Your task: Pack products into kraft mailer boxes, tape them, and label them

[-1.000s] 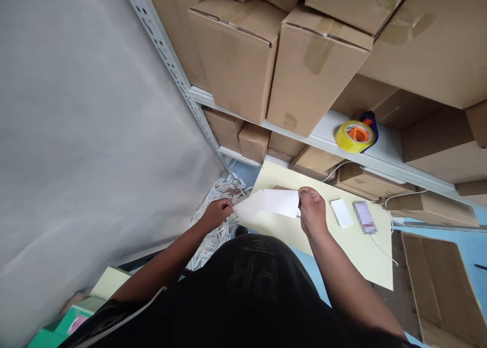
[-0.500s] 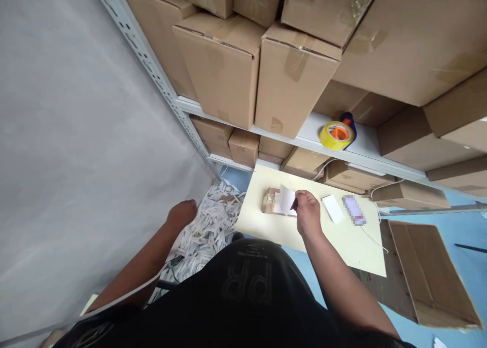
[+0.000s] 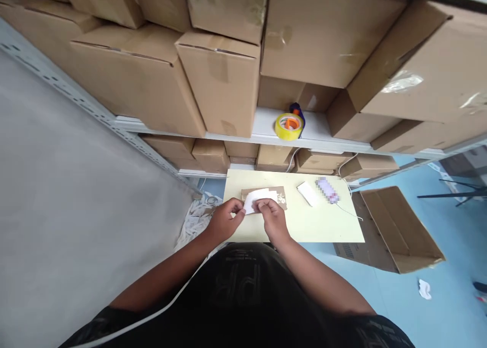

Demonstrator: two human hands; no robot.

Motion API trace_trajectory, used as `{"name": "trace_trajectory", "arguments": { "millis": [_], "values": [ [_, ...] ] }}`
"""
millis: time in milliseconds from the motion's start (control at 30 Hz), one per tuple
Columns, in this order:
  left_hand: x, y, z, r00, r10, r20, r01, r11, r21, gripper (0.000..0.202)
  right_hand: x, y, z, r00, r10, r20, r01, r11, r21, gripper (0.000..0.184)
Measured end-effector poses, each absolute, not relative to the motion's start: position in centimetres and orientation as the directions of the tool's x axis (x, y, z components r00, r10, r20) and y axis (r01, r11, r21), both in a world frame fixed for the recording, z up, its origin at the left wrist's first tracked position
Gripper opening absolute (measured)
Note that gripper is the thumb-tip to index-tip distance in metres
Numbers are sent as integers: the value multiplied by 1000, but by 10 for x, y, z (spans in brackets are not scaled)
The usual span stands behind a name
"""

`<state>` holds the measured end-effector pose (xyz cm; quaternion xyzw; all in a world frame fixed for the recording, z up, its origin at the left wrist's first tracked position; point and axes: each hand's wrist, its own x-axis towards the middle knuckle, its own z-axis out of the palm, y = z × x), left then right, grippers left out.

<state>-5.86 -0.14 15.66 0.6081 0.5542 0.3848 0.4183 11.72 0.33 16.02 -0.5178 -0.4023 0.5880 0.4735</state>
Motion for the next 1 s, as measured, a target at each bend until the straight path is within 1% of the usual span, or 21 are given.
{"name": "trace_trajectory", "arguments": {
  "millis": [100,167,200,233,300,333,400,467,567,633,700,767,867,933,1000],
  "values": [
    [-56,3,151,46,991,-125,111,119,987,14,145,-3,151,58,969,-241,-72,-237,-969,29],
    [-49,4,150,41,981,-191,-51,193,980,17,161,-5,143,149,949,-277,-2,-280,-960,33],
    [-45,4,149,42,976,-215,-105,218,970,18,169,-4,140,176,936,-306,20,-314,-949,35],
    [-40,5,147,42,971,-235,-136,239,962,18,175,-4,136,175,924,-341,34,-351,-936,37],
    [-33,7,142,36,960,-277,-153,279,948,18,185,-2,129,121,909,-398,54,-406,-912,37],
    [-30,8,138,27,955,-296,-153,297,943,18,188,0,126,93,910,-404,74,-411,-909,37],
    [-26,13,127,-10,947,-322,-139,317,938,21,194,5,119,86,924,-373,141,-382,-914,39],
    [-24,19,115,-68,939,-338,-64,333,941,23,197,14,112,115,947,-300,250,-320,-914,39],
    [-22,31,102,-130,917,-377,149,394,907,22,202,33,99,114,981,-159,466,-195,-863,36],
    [-21,39,97,-140,912,-387,329,411,850,23,205,47,89,75,994,-82,591,-111,-799,33],
    [-20,47,94,-149,923,-354,535,376,756,26,207,58,79,35,999,-29,697,-45,-716,31],
    [-19,53,91,-150,938,-312,715,320,622,27,206,65,68,8,1000,-1,793,-7,-610,30],
    [-17,60,83,-110,937,-331,865,254,433,28,202,69,53,-21,1000,-10,902,14,-432,26],
    [-15,63,76,-84,925,-370,908,224,355,28,198,69,45,-21,999,-31,939,9,-344,23],
    [-15,64,69,-69,921,-382,916,210,341,26,197,69,40,12,999,-46,948,-26,-317,22]
  ]
}}
